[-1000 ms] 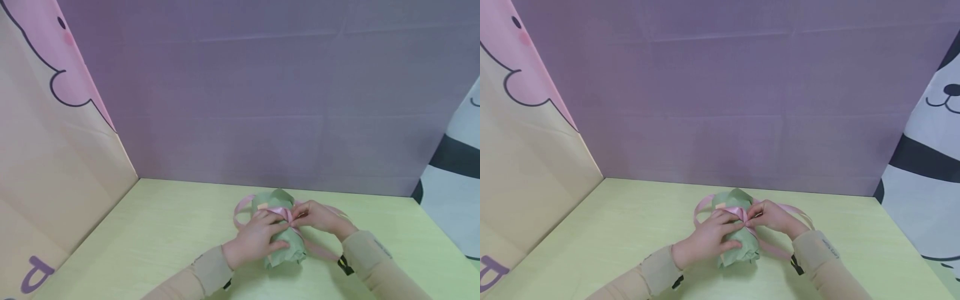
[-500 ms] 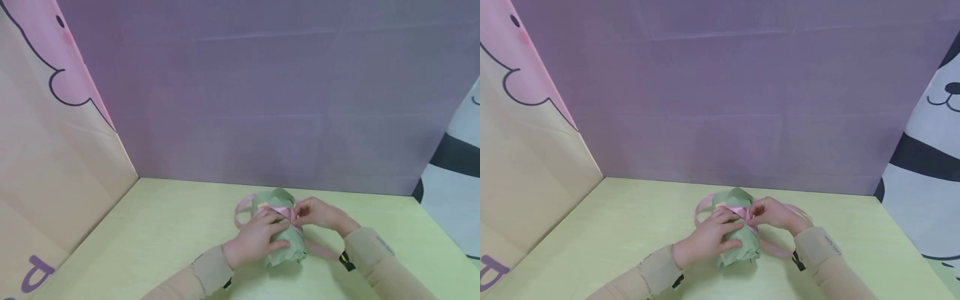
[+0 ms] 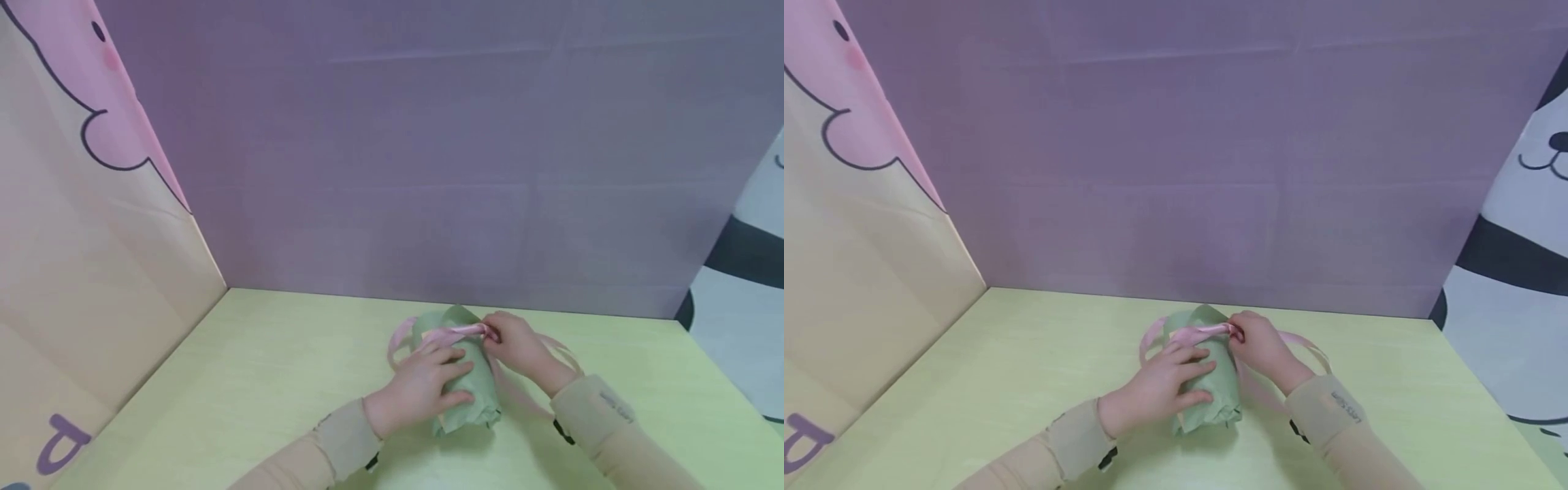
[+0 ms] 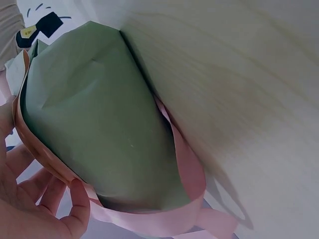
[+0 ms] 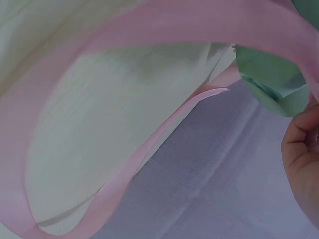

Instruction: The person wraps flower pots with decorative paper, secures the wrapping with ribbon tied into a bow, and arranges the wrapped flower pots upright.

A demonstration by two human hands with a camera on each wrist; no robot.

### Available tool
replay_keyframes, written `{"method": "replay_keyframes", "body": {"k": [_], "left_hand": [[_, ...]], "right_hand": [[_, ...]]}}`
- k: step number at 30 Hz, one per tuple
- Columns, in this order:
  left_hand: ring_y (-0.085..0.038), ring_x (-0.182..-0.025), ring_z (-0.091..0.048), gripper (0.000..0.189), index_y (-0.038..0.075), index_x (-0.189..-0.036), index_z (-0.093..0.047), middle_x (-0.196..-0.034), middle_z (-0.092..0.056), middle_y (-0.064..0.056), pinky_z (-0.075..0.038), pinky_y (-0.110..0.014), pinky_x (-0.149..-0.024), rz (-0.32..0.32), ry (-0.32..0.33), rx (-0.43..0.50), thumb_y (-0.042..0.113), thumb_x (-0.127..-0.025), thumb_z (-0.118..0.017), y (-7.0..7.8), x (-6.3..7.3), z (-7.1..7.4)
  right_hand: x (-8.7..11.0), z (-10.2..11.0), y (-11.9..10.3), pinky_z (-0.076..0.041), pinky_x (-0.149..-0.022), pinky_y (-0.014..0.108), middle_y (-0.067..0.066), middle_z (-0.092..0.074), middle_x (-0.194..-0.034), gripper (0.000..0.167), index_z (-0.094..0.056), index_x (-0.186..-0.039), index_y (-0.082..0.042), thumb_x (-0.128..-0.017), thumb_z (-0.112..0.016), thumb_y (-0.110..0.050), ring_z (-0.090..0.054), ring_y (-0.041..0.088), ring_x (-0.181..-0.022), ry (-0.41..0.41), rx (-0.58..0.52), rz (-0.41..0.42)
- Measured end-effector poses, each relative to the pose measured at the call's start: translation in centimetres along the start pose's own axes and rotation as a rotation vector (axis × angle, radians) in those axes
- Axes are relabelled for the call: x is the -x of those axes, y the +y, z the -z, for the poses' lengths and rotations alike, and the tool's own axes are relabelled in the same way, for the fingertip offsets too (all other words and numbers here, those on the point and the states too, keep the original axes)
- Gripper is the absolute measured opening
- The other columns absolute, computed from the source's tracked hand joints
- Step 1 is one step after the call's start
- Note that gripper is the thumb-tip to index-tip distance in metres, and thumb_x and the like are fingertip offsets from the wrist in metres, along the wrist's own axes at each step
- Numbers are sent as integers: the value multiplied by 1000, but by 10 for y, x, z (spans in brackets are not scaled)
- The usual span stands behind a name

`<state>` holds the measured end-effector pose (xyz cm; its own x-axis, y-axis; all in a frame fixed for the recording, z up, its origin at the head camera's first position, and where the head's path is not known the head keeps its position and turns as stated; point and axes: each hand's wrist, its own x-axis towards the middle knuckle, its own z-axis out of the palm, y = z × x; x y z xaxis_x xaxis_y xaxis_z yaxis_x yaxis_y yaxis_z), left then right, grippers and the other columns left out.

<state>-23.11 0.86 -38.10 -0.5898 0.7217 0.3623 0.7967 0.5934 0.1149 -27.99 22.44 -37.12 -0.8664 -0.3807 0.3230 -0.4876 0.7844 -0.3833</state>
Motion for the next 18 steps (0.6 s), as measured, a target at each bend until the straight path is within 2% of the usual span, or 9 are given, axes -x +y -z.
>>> {"method": "replay_keyframes", "body": {"k": [2, 4, 6, 9, 13, 18], "left_hand": [[-15, -125, -49, 52, 18, -127, -60, -133, -57, -1, -32, -35, -112, 0, 0, 4, 51, -87, -59, 0, -1, -1], [-15, -126, -49, 52, 18, -127, -60, -133, -57, -1, -31, -36, -112, -5, 1, 3, 51, -87, -58, 0, -1, -2], [-15, -125, -49, 53, 18, -127, -60, -132, -57, -1, -31, -38, -112, -10, 1, -1, 52, -87, -58, 0, -2, -3], [-15, -125, -50, 52, 18, -126, -60, -132, -57, -1, -31, -39, -112, -19, 4, -14, 52, -87, -58, 1, -3, -3], [-14, -124, -50, 52, 18, -127, -60, -132, -57, -1, -31, -39, -112, -18, -1, -21, 52, -87, -58, 2, -4, -2], [-15, -125, -49, 52, 18, -129, -58, -134, -56, -1, -31, -39, -112, -8, -21, -15, 51, -88, -57, 2, -5, -1]], "right_hand": [[0, 0, 1, -32, -49, 20, -2, -44, -65, 12, -58, -79, -6, -78, -58, 6, -35, 4, -54, 13, -26, -31], [1, 1, 2, -36, -47, 19, 0, -50, -68, 12, -62, -86, -4, -80, -55, 5, -39, 3, -53, -4, -98, -84], [1, 2, 5, -41, -49, 20, 2, -54, -70, 12, -60, -89, -3, -83, -53, 4, -44, 4, -54, -52, -202, -148], [2, 6, 10, -49, -58, 23, 5, -59, -78, 9, -57, -92, 0, -89, -49, 3, -54, 9, -65, -139, -361, -216], [5, 11, 17, -54, -68, 27, 8, -61, -83, 7, -55, -94, 4, -91, -50, -1, -58, 13, -76, -236, -490, -247], [7, 15, 20, -53, -70, 26, 8, -62, -85, 14, -56, -99, 8, -91, -51, -2, -58, 9, -76, -296, -579, -260]]}}
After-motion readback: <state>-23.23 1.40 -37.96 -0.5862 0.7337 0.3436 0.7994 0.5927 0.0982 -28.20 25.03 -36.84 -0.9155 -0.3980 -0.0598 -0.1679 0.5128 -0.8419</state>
